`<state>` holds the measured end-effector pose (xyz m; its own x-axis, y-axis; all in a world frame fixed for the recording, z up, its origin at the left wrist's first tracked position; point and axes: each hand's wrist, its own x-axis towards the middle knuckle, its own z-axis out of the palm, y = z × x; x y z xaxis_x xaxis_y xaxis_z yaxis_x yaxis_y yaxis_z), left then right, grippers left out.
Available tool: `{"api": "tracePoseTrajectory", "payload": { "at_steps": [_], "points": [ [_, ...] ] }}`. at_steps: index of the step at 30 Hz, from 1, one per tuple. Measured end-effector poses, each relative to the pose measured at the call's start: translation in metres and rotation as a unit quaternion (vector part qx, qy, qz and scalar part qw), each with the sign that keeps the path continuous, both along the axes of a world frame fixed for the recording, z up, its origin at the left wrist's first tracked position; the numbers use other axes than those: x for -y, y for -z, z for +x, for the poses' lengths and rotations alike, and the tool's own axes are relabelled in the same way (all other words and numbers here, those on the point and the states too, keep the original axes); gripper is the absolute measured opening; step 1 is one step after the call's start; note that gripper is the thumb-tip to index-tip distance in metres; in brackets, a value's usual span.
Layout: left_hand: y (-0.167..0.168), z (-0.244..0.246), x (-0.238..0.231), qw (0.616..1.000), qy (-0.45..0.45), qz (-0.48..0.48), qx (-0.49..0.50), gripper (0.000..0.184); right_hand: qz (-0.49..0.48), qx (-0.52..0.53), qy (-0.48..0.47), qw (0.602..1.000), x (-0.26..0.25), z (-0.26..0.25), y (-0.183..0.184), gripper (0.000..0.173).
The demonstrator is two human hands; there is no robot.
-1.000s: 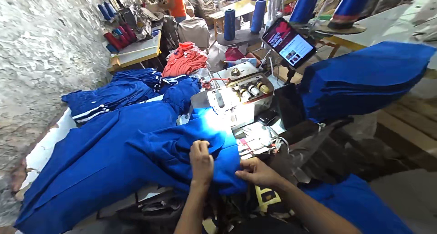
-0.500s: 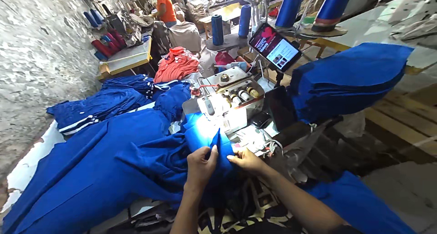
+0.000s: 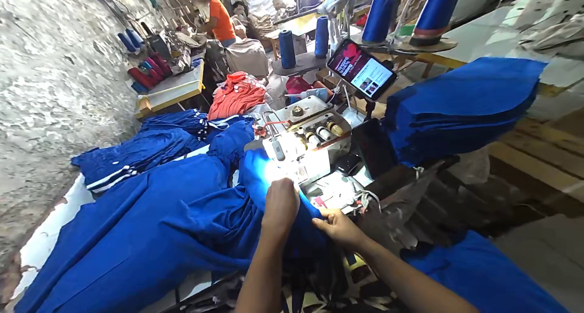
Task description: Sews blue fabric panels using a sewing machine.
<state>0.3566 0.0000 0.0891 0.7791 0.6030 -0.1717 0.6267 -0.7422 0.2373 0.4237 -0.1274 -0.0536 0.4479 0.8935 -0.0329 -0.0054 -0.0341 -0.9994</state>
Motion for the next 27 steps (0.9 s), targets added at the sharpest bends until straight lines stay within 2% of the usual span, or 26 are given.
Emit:
{"api": "tracePoseTrajectory", "payload": {
  "at_steps": [4,9,13,16,20,22,27],
  "points": [
    [0.026,-0.005,0.004,0.991,-0.002,0.039,0.125,0.020,0.033,0.039,0.006,0.999,-0.027,0.011,-0.011,0.016],
    [0.053,-0.013,-0.012,0.954,0.010,0.091,0.285,0.013,0.036,0.030,0.037,0.998,-0.041,0.005,-0.028,0.018],
    [0.084,-0.016,-0.032,0.902,0.060,0.131,0.408,0.022,0.006,0.051,0.064,0.997,-0.041,0.001,-0.021,0.019],
    [0.097,-0.015,-0.037,0.871,0.076,0.113,0.473,0.016,0.024,0.044,0.069,0.996,-0.033,-0.004,-0.029,0.018],
    [0.099,-0.011,-0.034,0.849,0.089,0.095,0.512,0.012,0.010,0.040,0.085,0.996,-0.034,-0.007,-0.015,0.020],
    [0.098,-0.011,-0.034,0.851,0.098,0.103,0.505,0.012,-0.006,0.046,0.088,0.995,-0.031,-0.014,-0.009,0.023],
    [0.101,-0.006,-0.043,0.864,0.122,0.141,0.468,0.012,0.026,0.064,0.082,0.994,-0.033,-0.026,-0.010,0.023]
  ]
}}
